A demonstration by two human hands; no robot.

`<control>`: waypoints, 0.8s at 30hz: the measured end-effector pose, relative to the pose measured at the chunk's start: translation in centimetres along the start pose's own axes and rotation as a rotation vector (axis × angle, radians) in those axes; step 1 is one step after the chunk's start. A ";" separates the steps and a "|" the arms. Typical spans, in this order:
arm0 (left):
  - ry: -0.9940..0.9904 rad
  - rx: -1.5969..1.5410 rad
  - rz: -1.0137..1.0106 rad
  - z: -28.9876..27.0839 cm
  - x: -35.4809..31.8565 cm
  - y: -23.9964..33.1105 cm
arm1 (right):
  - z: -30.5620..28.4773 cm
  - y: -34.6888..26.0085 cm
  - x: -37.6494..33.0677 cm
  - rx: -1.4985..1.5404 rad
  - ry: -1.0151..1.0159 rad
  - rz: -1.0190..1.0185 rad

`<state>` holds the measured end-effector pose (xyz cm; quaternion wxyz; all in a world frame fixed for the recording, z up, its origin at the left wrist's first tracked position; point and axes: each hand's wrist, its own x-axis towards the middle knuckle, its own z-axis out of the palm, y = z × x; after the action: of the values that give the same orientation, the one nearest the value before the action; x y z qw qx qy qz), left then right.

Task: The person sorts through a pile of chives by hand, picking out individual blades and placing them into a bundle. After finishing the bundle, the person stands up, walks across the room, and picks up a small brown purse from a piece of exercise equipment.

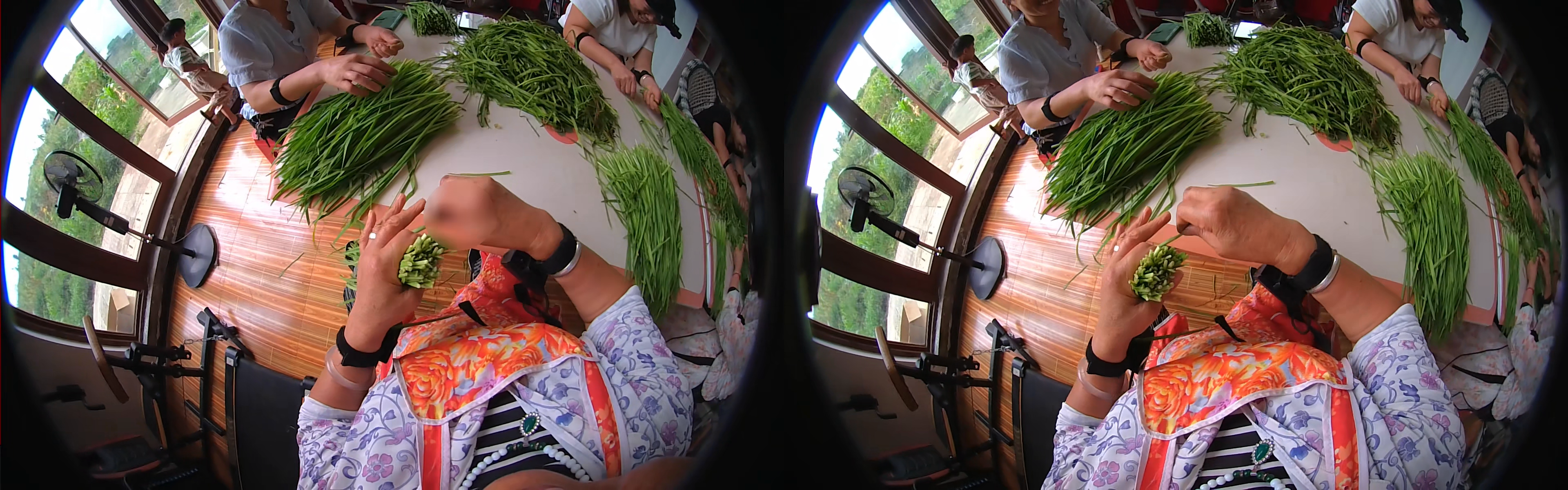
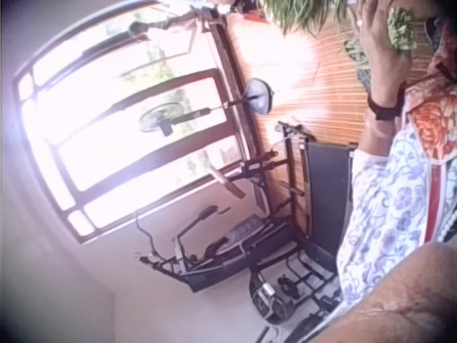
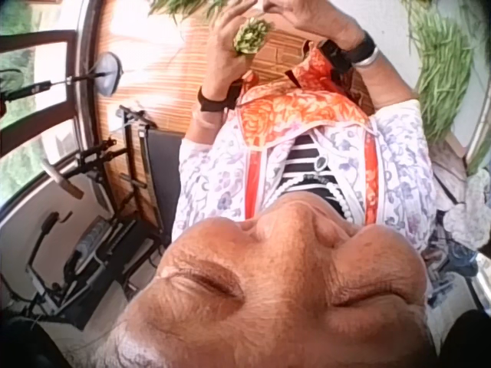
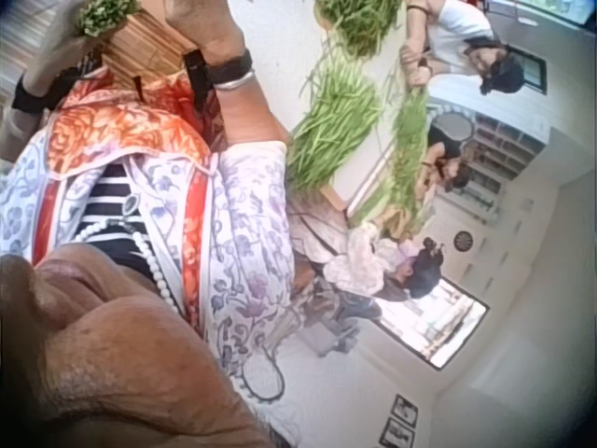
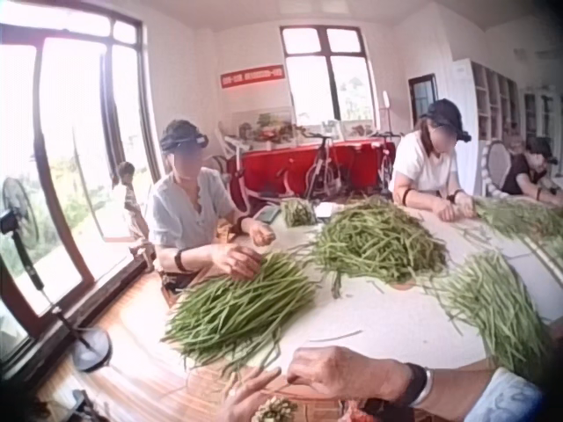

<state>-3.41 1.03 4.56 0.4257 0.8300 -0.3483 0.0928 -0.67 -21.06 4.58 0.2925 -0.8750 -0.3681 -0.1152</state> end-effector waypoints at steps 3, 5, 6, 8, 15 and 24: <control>0.004 0.152 0.056 0.8 0.0 -0.8 | 0.2 -1.0 0.3 0.066 0.072 -0.123; -0.098 -0.199 -0.339 1.0 -0.8 -1.1 | 0.5 -0.8 0.3 0.158 0.073 -0.042; -0.101 -0.200 -0.337 1.1 -1.0 -1.2 | 0.5 -0.4 0.3 0.156 0.075 -0.039; -0.009 -0.330 -0.308 1.2 -1.4 -1.6 | 0.3 1.1 0.8 0.288 0.047 -0.037; 0.060 -0.554 -0.440 1.1 -2.6 -2.7 | -2.2 13.6 3.2 -0.113 0.460 0.374; 0.072 -0.598 -0.454 1.5 -3.9 -4.0 | 0.2 16.5 5.4 -0.320 0.338 0.481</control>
<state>-3.86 3.41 -0.66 0.6710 0.7213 -0.1518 -0.0805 14.85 -26.99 -0.39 0.2270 -0.9402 -0.0747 -0.2429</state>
